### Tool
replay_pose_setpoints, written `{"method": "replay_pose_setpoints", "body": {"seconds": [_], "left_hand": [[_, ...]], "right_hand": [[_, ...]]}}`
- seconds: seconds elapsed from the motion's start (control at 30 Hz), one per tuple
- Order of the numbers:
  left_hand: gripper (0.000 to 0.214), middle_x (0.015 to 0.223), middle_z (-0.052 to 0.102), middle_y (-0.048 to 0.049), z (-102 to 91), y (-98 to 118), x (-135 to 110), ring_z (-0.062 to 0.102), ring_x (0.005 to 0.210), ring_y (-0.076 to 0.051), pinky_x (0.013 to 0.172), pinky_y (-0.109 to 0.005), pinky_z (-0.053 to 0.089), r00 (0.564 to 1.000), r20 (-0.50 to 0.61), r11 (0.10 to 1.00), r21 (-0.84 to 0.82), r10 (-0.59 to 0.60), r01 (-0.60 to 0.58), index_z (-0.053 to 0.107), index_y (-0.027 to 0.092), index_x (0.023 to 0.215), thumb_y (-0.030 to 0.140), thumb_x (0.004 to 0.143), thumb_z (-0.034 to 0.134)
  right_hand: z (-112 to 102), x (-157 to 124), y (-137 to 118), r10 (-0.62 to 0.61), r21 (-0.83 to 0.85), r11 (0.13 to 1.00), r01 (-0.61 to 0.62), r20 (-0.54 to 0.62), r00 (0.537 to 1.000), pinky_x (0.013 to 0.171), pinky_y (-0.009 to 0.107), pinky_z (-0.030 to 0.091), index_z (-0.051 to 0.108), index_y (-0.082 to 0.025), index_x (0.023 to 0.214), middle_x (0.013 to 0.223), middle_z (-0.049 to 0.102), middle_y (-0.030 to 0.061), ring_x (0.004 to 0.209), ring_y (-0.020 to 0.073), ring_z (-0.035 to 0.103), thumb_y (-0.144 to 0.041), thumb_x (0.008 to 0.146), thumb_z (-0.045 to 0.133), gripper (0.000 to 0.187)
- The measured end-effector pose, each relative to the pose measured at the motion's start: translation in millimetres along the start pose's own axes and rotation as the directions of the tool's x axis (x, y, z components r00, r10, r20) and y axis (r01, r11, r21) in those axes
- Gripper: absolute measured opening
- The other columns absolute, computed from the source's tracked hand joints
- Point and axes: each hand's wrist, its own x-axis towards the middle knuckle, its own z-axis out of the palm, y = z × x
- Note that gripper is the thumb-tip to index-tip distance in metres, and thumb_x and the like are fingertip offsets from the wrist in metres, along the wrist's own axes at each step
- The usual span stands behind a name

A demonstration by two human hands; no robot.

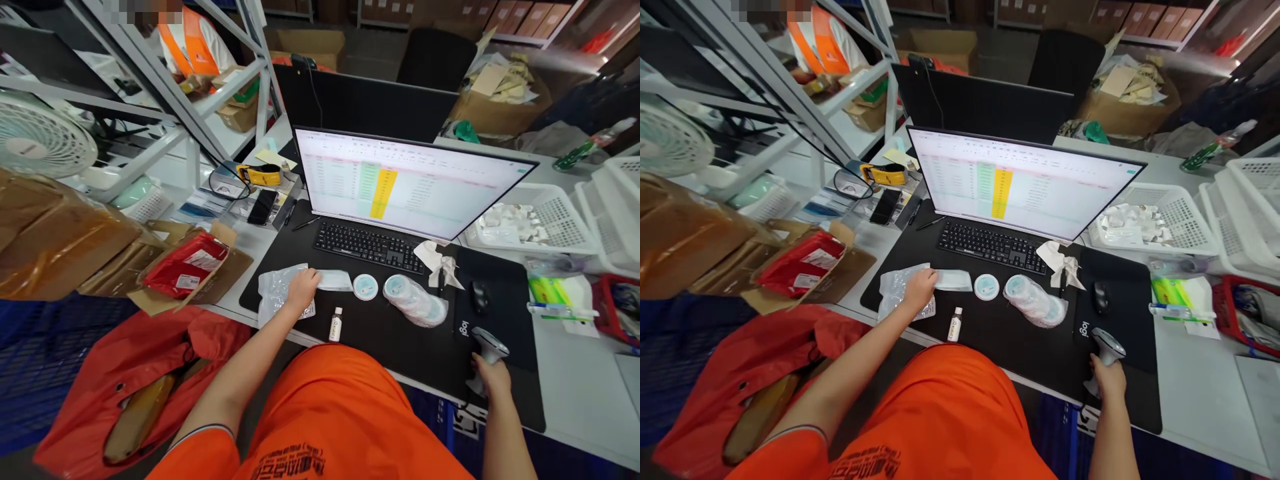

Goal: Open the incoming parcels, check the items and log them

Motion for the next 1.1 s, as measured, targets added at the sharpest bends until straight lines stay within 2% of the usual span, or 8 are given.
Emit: {"method": "replay_pose_setpoints", "body": {"seconds": [0.1,0.33,0.5,0.6,0.7,0.87,1.0,1.1], "left_hand": [[0.032,0.128,0.059,-0.0171,13.5,0.2,-14.9,0.055,0.113,-0.032,0.094,-0.047,0.042,0.997,-0.016,0.997,-0.016,-0.071,0.070,0.065,0.018,0.104,0.006,0.090,0.039],[0.051,0.135,0.053,-0.0200,40.9,25.6,-25.2,0.051,0.124,-0.035,0.105,-0.048,0.041,0.999,0.015,0.985,-0.164,-0.052,0.053,0.060,0.013,0.120,0.000,0.071,0.057],[0.062,0.138,0.052,-0.0165,42.4,60.8,1.2,0.050,0.128,-0.033,0.108,-0.046,0.040,1.000,-0.008,0.957,-0.290,0.007,-0.009,0.049,0.018,0.137,0.029,0.079,0.070],[0.091,0.146,0.045,-0.0187,47.4,88.3,25.1,0.045,0.133,-0.037,0.110,-0.048,0.036,0.996,0.020,0.942,-0.328,0.081,-0.070,0.038,0.018,0.146,0.038,0.069,0.082],[0.108,0.149,0.042,-0.0224,54.8,110.0,45.8,0.043,0.133,-0.040,0.108,-0.050,0.036,0.992,0.070,0.942,-0.326,0.105,-0.077,0.036,0.017,0.147,0.033,0.056,0.091],[0.093,0.128,0.056,-0.0179,62.6,122.4,62.0,0.053,0.118,-0.036,0.101,-0.045,0.042,0.993,0.103,0.945,-0.328,0.053,-0.016,0.045,0.015,0.137,0.029,0.056,0.091],[0.084,0.122,0.054,-0.0152,59.3,118.5,58.5,0.053,0.114,-0.033,0.099,-0.042,0.044,0.996,0.089,0.940,-0.340,0.010,0.021,0.049,0.014,0.130,0.034,0.058,0.088],[0.083,0.125,0.051,-0.0144,50.6,113.6,48.5,0.050,0.116,-0.032,0.102,-0.042,0.044,0.998,0.055,0.935,-0.355,0.006,0.014,0.047,0.016,0.133,0.033,0.061,0.085]], "right_hand": [[0.3,-2.2,-0.9,0.085,-0.001,0.996,-0.085,0.002,0.996,0.075,0.050,0.059,0.064,-0.020,0.087,0.072,0.069,0.0104,0.088,0.0392,0.071,-0.043,0.059,0.073,0.038],[1.2,-11.8,-5.8,0.123,0.144,0.981,-0.130,0.055,0.991,0.066,0.038,0.061,0.063,-0.016,0.091,0.073,0.070,0.0105,0.082,0.0342,0.072,-0.038,0.058,0.075,0.041],[6.8,-14.5,-7.1,0.115,0.306,0.943,-0.130,0.064,0.991,0.058,0.028,0.060,0.058,-0.016,0.100,0.078,0.069,0.0075,0.082,0.0299,0.072,-0.038,0.057,0.075,0.051],[6.7,-15.1,-8.1,0.111,0.378,0.916,-0.137,0.090,0.990,0.056,0.027,0.059,0.056,-0.018,0.101,0.081,0.068,0.0055,0.080,0.0281,0.072,-0.038,0.055,0.077,0.055],[4.9,-17.3,-10.5,0.121,0.416,0.896,-0.154,0.104,0.987,0.055,0.027,0.059,0.056,-0.018,0.100,0.082,0.067,0.0043,0.076,0.0272,0.072,-0.037,0.051,0.079,0.057],[3.4,-24.5,-18.6,0.157,0.442,0.879,-0.180,0.089,0.984,0.053,0.027,0.058,0.054,-0.019,0.099,0.081,0.065,0.0027,0.073,0.0261,0.071,-0.039,0.046,0.080,0.062],[1.7,-29.6,-27.3,0.174,0.465,0.863,-0.200,0.098,0.980,0.052,0.027,0.057,0.054,-0.018,0.096,0.079,0.065,0.0024,0.065,0.0228,0.069,-0.037,0.042,0.080,0.062],[-2.3,-35.9,-36.1,0.160,0.484,0.851,-0.203,0.129,0.979,0.042,0.026,0.049,0.056,-0.017,0.091,0.067,0.063,0.0008,0.049,0.0164,0.059,-0.037,0.041,0.080,0.059]]}}
